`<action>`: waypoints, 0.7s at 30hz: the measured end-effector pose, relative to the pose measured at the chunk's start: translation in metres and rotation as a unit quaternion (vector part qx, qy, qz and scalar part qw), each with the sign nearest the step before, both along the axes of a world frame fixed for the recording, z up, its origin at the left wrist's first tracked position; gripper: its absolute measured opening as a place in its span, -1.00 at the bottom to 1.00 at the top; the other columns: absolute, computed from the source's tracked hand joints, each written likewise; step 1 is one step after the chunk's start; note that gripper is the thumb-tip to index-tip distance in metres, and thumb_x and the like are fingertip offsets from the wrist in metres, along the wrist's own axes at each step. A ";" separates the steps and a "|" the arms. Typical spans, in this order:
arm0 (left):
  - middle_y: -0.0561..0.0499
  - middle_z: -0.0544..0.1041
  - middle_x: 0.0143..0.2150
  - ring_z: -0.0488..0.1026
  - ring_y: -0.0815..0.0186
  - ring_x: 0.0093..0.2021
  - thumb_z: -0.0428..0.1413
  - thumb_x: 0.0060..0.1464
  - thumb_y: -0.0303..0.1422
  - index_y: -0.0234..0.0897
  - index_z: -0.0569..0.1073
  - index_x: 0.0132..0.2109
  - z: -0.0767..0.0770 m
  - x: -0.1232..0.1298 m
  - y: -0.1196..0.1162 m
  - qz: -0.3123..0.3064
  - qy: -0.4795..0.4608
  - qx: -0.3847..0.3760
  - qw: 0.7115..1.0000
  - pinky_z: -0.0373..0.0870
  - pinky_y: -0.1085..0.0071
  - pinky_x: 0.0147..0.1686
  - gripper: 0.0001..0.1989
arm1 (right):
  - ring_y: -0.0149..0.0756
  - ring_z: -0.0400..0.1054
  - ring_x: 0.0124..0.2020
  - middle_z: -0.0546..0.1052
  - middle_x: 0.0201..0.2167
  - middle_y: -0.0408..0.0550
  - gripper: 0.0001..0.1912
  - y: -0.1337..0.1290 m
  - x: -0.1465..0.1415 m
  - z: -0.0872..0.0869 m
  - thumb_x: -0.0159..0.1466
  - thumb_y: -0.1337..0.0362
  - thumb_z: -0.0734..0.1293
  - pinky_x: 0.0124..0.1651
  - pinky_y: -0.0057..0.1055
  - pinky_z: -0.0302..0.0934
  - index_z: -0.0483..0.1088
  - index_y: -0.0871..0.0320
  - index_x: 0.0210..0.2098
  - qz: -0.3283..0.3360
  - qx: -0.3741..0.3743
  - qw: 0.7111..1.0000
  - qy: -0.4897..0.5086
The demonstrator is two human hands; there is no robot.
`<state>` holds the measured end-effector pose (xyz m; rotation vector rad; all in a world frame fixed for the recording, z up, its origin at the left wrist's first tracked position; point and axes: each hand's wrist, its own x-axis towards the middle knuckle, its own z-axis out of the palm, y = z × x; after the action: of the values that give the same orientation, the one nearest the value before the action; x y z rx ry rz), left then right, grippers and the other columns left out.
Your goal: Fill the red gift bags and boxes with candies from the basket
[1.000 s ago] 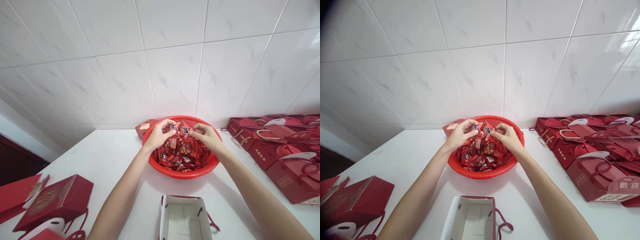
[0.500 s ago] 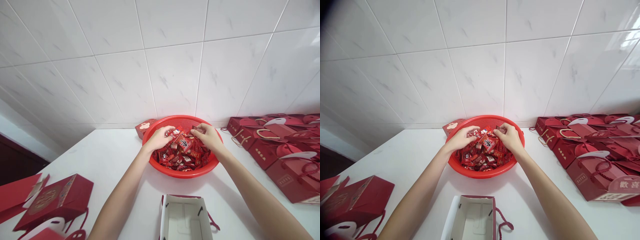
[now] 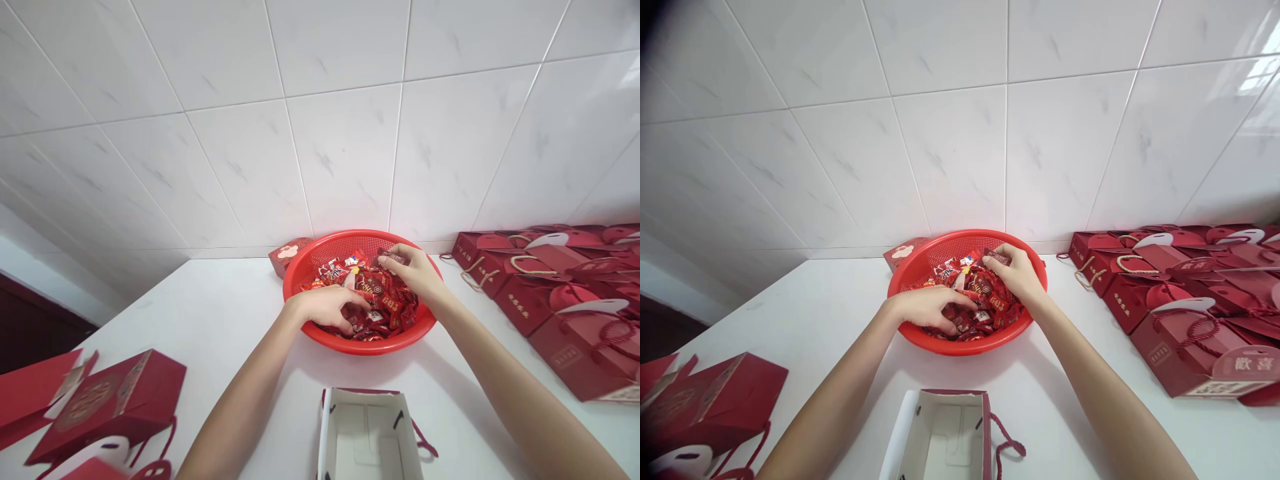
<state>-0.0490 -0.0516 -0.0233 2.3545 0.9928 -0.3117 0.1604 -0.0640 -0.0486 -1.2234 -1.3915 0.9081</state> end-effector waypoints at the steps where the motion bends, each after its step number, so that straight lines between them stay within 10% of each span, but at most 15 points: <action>1: -0.01 0.56 0.07 0.53 0.16 -0.06 0.23 -0.01 -0.37 -0.02 0.44 0.25 0.000 0.001 -0.001 -0.001 0.012 0.003 1.000 0.36 0.39 -0.10 -0.37 | -0.35 0.30 -0.45 0.46 -0.48 -0.17 -0.67 0.000 0.000 0.000 0.12 -0.01 0.41 -0.35 -0.42 0.20 0.36 0.13 -0.40 -0.001 0.003 1.000 -0.002; 7: -0.04 0.57 -0.01 0.55 0.16 -0.16 0.22 -0.04 -0.33 -0.08 0.50 0.19 -0.002 0.004 -0.004 0.000 0.037 0.010 0.999 0.36 0.38 -0.17 -0.43 | -0.35 0.30 -0.44 0.46 -0.46 -0.17 -0.67 -0.001 0.000 0.001 0.12 0.00 0.41 -0.33 -0.41 0.20 0.35 0.13 -0.39 0.002 0.006 1.000 0.001; 12: -0.06 0.51 0.13 0.51 0.06 -0.02 0.23 -0.09 -0.30 0.04 0.10 0.43 -0.005 0.004 -0.006 0.005 0.041 0.033 0.999 0.37 0.35 -0.13 -0.07 | -0.35 0.28 -0.43 0.43 -0.48 -0.17 -0.65 0.000 0.000 0.001 0.12 -0.03 0.40 -0.33 -0.41 0.18 0.35 0.13 -0.41 0.003 0.006 1.000 0.002; 21: -0.02 0.62 -0.23 0.52 0.13 -0.25 0.16 -0.04 -0.36 -0.13 0.59 0.02 -0.009 0.009 -0.005 -0.050 0.042 0.029 0.997 0.33 0.39 -0.34 -0.58 | -0.31 0.31 -0.42 0.48 -0.45 -0.13 -0.62 -0.002 -0.002 0.004 0.09 -0.08 0.38 -0.35 -0.39 0.18 0.34 0.12 -0.39 0.000 -0.011 1.000 0.017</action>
<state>-0.0397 -0.0561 -0.0320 2.4662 0.9351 -0.4284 0.1589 -0.0659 -0.0448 -1.2193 -1.3579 0.9432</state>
